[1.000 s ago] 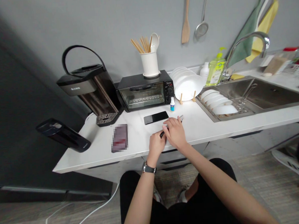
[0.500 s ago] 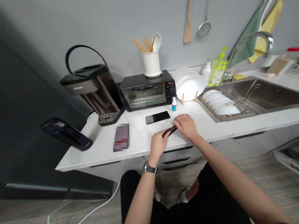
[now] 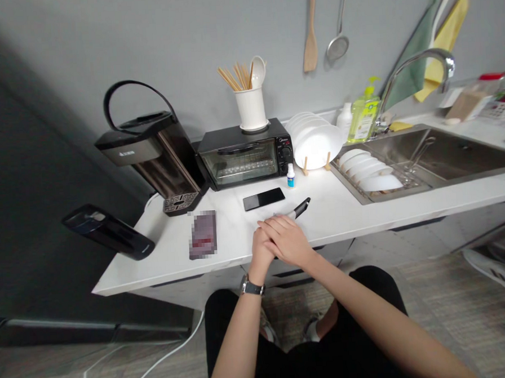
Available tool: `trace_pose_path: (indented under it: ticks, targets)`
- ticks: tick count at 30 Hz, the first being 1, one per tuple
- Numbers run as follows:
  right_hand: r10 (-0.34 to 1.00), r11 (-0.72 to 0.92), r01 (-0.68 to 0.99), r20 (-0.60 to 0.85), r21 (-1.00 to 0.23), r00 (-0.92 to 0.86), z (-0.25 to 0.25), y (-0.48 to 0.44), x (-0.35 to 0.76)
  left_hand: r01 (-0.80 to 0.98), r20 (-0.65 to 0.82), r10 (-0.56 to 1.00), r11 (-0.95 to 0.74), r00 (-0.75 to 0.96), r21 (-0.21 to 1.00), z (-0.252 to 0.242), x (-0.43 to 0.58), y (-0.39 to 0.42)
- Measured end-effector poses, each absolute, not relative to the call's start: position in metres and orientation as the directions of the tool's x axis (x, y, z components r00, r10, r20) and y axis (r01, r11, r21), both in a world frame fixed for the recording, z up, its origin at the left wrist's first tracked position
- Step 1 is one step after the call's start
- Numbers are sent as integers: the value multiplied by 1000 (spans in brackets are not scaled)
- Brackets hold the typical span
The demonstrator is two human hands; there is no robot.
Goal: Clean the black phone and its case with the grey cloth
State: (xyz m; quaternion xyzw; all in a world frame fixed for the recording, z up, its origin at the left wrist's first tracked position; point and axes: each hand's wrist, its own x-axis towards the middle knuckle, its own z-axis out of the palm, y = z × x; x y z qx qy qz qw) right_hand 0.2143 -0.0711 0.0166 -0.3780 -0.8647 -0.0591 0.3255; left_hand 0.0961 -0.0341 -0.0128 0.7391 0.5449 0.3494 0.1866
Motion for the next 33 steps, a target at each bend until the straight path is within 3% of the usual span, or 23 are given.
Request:
trace_pose_path:
  ticks: [3,10,16,22,26,33]
  targets:
    - [623,683,726,586,-83,-519,14,-57,238,697,292,933,-352,209,625,-6,95,-39]
    - [768,440,880,583,-178,-266,23,-18,290,562,338,919,-393,206,727,6,100,-46]
    - [735,483,828,645,-284,-208,21,-39,253,662,302,931,-358,203,658,3,99,-43]
    - [631,722,651,611,-236,-478,25,-73,204,749,237,957,-279,167,601,-5,97,-35]
    - [670,679,703,569,-212,-476,31,-60,225,737,241,950,-306,197,602,-3,95,-38]
    - [758,490,841,588,-231,-281,25,-16,289,618,313,931,-359,187,700,7,101,-46]
